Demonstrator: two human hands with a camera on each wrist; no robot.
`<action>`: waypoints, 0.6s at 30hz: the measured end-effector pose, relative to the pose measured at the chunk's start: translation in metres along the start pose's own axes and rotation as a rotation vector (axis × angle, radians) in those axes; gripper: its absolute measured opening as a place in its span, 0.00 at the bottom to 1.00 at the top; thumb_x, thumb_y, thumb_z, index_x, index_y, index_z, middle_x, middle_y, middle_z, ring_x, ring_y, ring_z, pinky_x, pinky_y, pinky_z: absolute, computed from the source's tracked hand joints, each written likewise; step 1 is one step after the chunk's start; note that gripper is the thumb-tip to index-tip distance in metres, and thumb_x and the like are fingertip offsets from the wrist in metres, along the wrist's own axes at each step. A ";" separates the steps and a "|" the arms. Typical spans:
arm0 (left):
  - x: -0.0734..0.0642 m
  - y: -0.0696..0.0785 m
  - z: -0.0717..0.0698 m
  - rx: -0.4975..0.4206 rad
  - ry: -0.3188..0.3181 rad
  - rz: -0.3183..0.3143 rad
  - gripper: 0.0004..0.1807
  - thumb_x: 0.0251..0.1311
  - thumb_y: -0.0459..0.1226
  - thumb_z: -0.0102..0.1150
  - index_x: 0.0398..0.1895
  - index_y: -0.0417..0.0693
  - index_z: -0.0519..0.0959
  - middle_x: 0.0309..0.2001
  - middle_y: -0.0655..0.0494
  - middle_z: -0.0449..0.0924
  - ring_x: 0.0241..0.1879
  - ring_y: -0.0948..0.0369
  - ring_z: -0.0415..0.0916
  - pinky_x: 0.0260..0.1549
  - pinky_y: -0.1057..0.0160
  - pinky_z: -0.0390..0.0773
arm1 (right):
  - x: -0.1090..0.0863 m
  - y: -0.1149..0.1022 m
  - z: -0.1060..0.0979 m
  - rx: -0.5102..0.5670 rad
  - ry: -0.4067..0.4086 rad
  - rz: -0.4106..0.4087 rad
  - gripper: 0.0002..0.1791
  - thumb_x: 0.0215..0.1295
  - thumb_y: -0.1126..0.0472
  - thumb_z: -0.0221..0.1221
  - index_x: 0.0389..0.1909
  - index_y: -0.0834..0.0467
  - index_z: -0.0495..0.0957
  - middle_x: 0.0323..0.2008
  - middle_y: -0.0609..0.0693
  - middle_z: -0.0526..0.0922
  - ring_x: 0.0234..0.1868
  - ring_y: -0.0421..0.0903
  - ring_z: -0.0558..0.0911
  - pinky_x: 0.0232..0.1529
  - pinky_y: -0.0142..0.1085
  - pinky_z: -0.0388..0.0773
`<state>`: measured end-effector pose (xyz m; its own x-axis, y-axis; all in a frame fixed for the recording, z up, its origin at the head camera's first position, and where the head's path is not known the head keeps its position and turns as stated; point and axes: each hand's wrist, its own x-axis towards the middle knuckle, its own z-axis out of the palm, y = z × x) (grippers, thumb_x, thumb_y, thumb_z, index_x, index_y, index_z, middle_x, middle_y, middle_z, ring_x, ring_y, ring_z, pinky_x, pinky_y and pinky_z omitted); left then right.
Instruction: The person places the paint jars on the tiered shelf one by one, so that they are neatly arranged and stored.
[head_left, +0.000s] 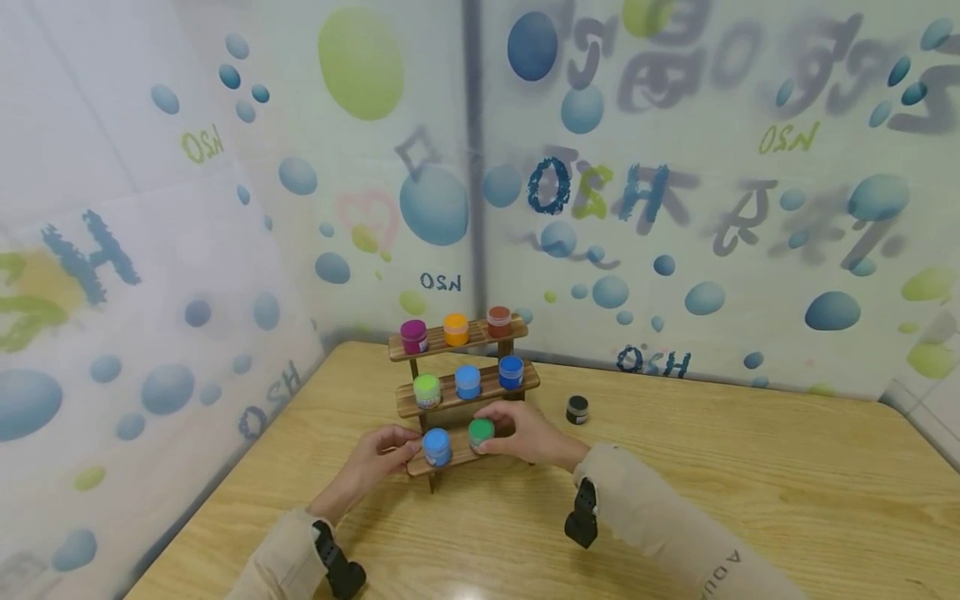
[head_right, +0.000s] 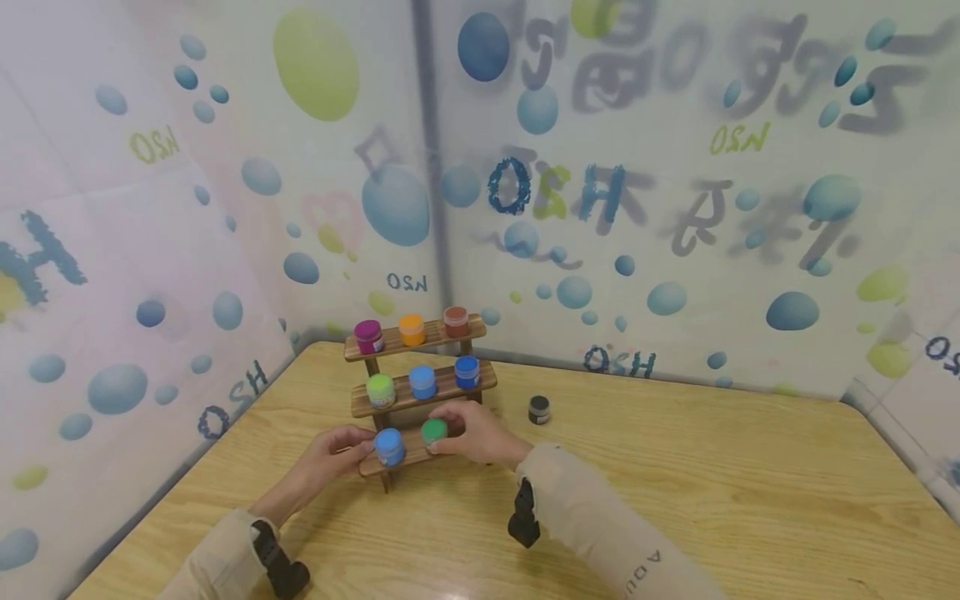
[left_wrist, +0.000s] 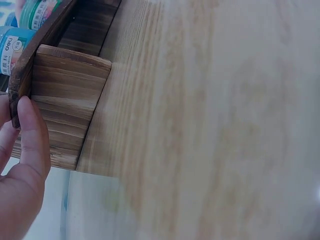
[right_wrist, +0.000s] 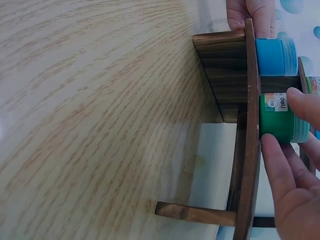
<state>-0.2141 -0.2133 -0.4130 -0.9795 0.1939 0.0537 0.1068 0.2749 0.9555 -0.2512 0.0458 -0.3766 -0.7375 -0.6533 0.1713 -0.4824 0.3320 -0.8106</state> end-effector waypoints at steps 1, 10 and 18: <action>0.000 0.000 0.000 0.000 0.002 0.001 0.15 0.57 0.36 0.55 0.43 0.31 0.74 0.40 0.46 0.76 0.34 0.62 0.70 0.30 0.66 0.75 | 0.000 0.001 0.000 0.003 0.003 0.003 0.21 0.53 0.63 0.62 0.48 0.65 0.72 0.39 0.52 0.78 0.39 0.47 0.76 0.41 0.36 0.73; 0.000 -0.001 0.000 0.015 -0.002 0.024 0.15 0.57 0.35 0.55 0.42 0.30 0.73 0.40 0.44 0.76 0.33 0.63 0.70 0.29 0.67 0.75 | 0.001 0.005 0.002 0.016 0.027 0.002 0.20 0.51 0.63 0.63 0.46 0.62 0.74 0.39 0.51 0.78 0.39 0.46 0.76 0.41 0.36 0.73; 0.000 -0.001 0.000 0.007 -0.013 0.031 0.15 0.58 0.35 0.54 0.42 0.30 0.73 0.41 0.43 0.75 0.33 0.63 0.71 0.30 0.67 0.75 | -0.005 -0.011 0.000 0.054 0.024 -0.014 0.18 0.52 0.69 0.62 0.44 0.67 0.73 0.38 0.59 0.78 0.39 0.54 0.76 0.41 0.41 0.73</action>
<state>-0.2141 -0.2139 -0.4142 -0.9734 0.2145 0.0799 0.1386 0.2746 0.9515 -0.2423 0.0450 -0.3682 -0.7425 -0.6407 0.1955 -0.4668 0.2856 -0.8370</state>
